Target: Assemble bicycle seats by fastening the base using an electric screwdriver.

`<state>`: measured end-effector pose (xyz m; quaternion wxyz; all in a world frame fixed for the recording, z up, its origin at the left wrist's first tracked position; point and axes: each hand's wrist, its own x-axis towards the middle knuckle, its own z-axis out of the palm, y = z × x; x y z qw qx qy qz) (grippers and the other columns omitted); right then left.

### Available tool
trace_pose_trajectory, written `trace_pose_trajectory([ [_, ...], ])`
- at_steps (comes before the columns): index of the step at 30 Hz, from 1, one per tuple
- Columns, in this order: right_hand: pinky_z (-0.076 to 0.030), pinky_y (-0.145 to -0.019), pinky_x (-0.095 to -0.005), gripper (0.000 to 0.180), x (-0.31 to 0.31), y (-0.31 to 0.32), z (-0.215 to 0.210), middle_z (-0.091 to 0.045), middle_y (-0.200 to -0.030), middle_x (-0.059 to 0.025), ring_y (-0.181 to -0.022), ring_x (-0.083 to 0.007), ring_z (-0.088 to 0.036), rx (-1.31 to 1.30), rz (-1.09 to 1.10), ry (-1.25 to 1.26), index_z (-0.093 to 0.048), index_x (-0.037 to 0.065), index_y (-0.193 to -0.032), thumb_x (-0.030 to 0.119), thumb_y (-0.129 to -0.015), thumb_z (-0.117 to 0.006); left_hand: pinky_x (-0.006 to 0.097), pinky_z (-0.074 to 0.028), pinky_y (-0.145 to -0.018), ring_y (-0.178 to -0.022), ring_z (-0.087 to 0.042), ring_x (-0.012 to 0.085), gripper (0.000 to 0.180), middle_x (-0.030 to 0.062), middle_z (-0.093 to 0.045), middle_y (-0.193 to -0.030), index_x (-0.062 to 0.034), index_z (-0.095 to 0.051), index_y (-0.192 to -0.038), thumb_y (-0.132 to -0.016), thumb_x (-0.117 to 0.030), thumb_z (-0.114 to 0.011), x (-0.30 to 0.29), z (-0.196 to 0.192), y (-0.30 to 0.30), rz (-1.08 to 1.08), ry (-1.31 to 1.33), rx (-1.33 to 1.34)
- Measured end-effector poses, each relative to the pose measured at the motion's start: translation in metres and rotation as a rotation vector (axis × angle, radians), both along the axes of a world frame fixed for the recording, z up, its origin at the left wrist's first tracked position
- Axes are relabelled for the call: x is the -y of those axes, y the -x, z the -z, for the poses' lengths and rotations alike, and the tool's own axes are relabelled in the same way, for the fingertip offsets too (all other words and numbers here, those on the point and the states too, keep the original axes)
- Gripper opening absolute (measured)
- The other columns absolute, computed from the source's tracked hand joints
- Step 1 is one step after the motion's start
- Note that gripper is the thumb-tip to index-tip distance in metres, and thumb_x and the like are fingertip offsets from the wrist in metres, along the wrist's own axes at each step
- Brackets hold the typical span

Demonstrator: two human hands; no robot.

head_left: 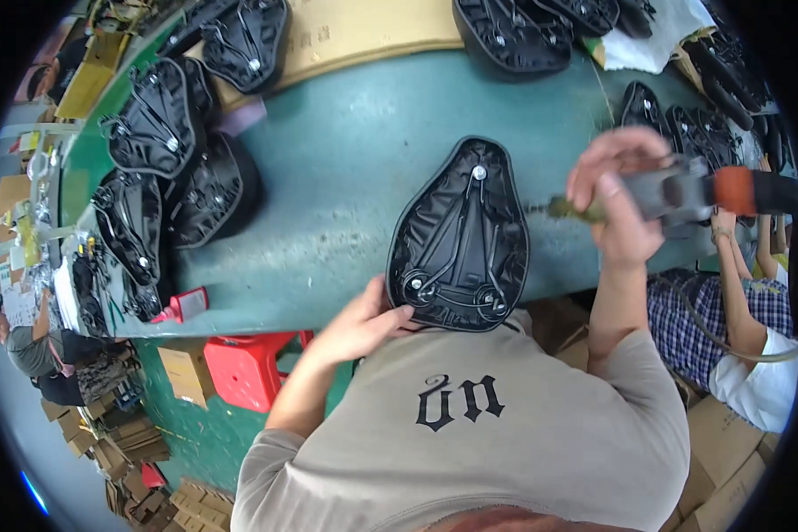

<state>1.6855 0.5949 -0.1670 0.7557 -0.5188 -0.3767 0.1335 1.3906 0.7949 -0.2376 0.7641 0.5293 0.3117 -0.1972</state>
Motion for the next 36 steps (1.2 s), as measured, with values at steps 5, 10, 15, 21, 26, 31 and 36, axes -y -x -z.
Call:
trace_pose_trajectory([
  [5,-0.053,-0.07,-0.0419,0.027,-0.038,-0.01,-0.027,-0.063,-0.106,-0.0218,-0.069,-0.0219,-0.061,0.137,-0.112,-0.02,-0.055,-0.001,-0.123,-0.001,-0.096,-0.053,0.033,-0.057,-0.083,-0.095,-0.065,0.0165,0.042,0.0103,-0.069,-0.106,0.0003,-0.06,-0.138,-0.103,-0.019,-0.048,-0.034,0.0,-0.027,-0.102,-0.447,0.174],
  [10,-0.055,-0.07,-0.0424,0.025,-0.064,-0.001,0.005,-0.062,-0.102,-0.0197,-0.071,-0.0224,-0.062,-0.012,-0.132,-0.13,-0.052,0.0,-0.116,-0.008,-0.092,-0.055,0.046,-0.055,-0.092,-0.107,-0.07,0.0374,0.044,0.026,-0.071,-0.113,0.0006,-0.061,-0.133,-0.105,-0.033,-0.051,-0.028,0.004,-0.09,0.095,-1.035,0.313],
  [15,-0.054,-0.069,-0.0407,0.025,-0.069,-0.009,0.014,-0.061,-0.101,-0.0193,-0.07,-0.022,-0.062,-0.021,-0.102,-0.122,-0.051,0.001,-0.116,-0.007,-0.093,-0.053,0.053,-0.052,-0.094,-0.107,-0.066,0.0484,0.043,0.0297,-0.07,-0.113,0.0018,-0.06,-0.128,-0.103,-0.033,-0.054,-0.019,0.019,-0.108,0.227,-1.008,0.212],
  [21,-0.054,-0.07,-0.0427,0.025,-0.097,-0.035,0.026,-0.062,-0.107,-0.022,-0.071,-0.0218,-0.061,0.038,-0.157,-0.037,-0.052,-0.001,-0.119,-0.003,-0.094,-0.051,0.054,-0.053,-0.091,-0.105,-0.067,0.0472,0.04,0.0292,-0.07,-0.111,0.0012,-0.06,-0.126,-0.102,-0.03,-0.056,-0.021,0.015,-0.112,0.223,-0.995,0.222],
  [26,-0.052,-0.057,-0.0265,0.014,-0.11,-0.013,0.006,-0.067,-0.08,-0.0094,-0.062,-0.014,-0.064,-0.008,-0.255,-0.179,-0.058,0.002,-0.097,0.001,-0.089,-0.068,0.053,-0.053,-0.091,-0.105,-0.067,0.0464,0.038,0.0275,-0.071,-0.112,0.0004,-0.06,-0.127,-0.101,-0.028,-0.058,-0.021,0.019,-0.111,0.186,-1.012,0.252],
  [31,-0.051,-0.055,-0.0248,0.009,-0.116,0.0,-0.009,-0.068,-0.078,-0.0075,-0.061,-0.0122,-0.065,-0.257,-0.04,0.176,-0.06,0.002,-0.095,0.002,-0.09,-0.069,0.048,-0.053,-0.089,-0.104,-0.068,0.0454,0.037,0.028,-0.071,-0.108,-0.0023,-0.062,-0.129,-0.102,-0.028,-0.061,-0.022,0.023,-0.107,0.121,-0.983,0.252],
  [36,-0.052,-0.057,-0.0247,0.016,-0.098,-0.008,0.0,-0.071,-0.09,-0.0105,-0.064,-0.0123,-0.065,-0.101,-0.064,0.265,-0.06,0.001,-0.105,-0.001,-0.091,-0.066,0.052,-0.053,-0.093,-0.108,-0.067,0.0458,0.039,0.0269,-0.071,-0.113,-0.0014,-0.063,-0.127,-0.101,-0.03,-0.059,-0.022,0.017,-0.109,0.162,-0.971,0.219],
])
